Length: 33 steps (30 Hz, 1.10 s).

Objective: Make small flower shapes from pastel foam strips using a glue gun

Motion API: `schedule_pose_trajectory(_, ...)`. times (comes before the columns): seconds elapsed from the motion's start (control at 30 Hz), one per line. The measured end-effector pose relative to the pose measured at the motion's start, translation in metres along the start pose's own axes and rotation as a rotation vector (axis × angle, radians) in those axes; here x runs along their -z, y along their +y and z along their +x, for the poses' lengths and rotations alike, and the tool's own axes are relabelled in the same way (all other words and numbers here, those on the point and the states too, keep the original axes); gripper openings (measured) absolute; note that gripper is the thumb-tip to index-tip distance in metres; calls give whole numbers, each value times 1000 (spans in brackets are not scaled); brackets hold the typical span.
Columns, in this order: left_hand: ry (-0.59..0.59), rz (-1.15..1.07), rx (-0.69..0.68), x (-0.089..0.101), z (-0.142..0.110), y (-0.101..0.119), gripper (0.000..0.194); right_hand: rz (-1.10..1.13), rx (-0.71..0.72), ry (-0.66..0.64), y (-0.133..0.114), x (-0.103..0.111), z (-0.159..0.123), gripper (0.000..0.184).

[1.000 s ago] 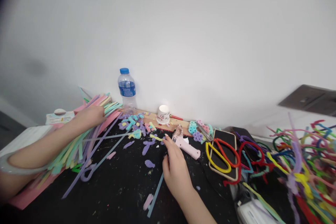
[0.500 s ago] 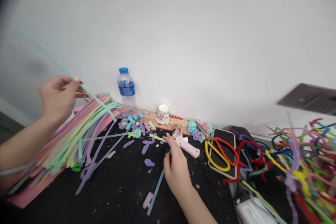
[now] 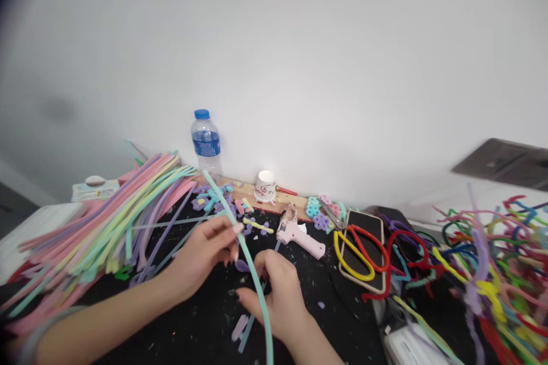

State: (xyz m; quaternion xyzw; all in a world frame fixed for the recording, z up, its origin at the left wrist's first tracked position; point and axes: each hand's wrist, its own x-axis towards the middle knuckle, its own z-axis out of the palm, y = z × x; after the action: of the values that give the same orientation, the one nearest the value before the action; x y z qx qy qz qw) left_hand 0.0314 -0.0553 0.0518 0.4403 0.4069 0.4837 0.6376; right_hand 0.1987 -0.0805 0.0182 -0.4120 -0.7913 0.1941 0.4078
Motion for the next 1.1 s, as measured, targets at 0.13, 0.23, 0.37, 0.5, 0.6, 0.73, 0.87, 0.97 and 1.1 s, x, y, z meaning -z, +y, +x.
schedule_pose_trajectory(0.13,-145,93,-11,-13,5,-24,29,-75,-97,21,2,-1,0,27)
schedule_pose_trajectory(0.23,-120,97,-89,-9,16,-25,24,-62,-222,129,7,0,2,32)
schedule_pose_trajectory(0.37,-3,49,-106,1,28,-25,24,73,-334,202,15,-1,3,32)
schedule_pose_trajectory(0.5,67,-92,-94,10,31,-28,44,167,-353,229,22,-5,4,32)
schedule_pose_trajectory(0.6,109,-155,-60,14,32,-28,38,171,-402,218,22,-7,5,32)
schedule_pose_trajectory(0.73,117,-181,-37,18,34,-30,18,128,-405,145,17,-4,5,32)
schedule_pose_trajectory(0.87,129,-244,-22,22,36,-35,19,79,-365,86,16,-1,3,33)
schedule_pose_trajectory(0.97,173,-300,15,24,37,-37,21,65,-352,54,18,-1,3,33)
schedule_pose_trajectory(1.1,222,-370,69,26,38,-36,23,52,-332,44,16,0,2,32)
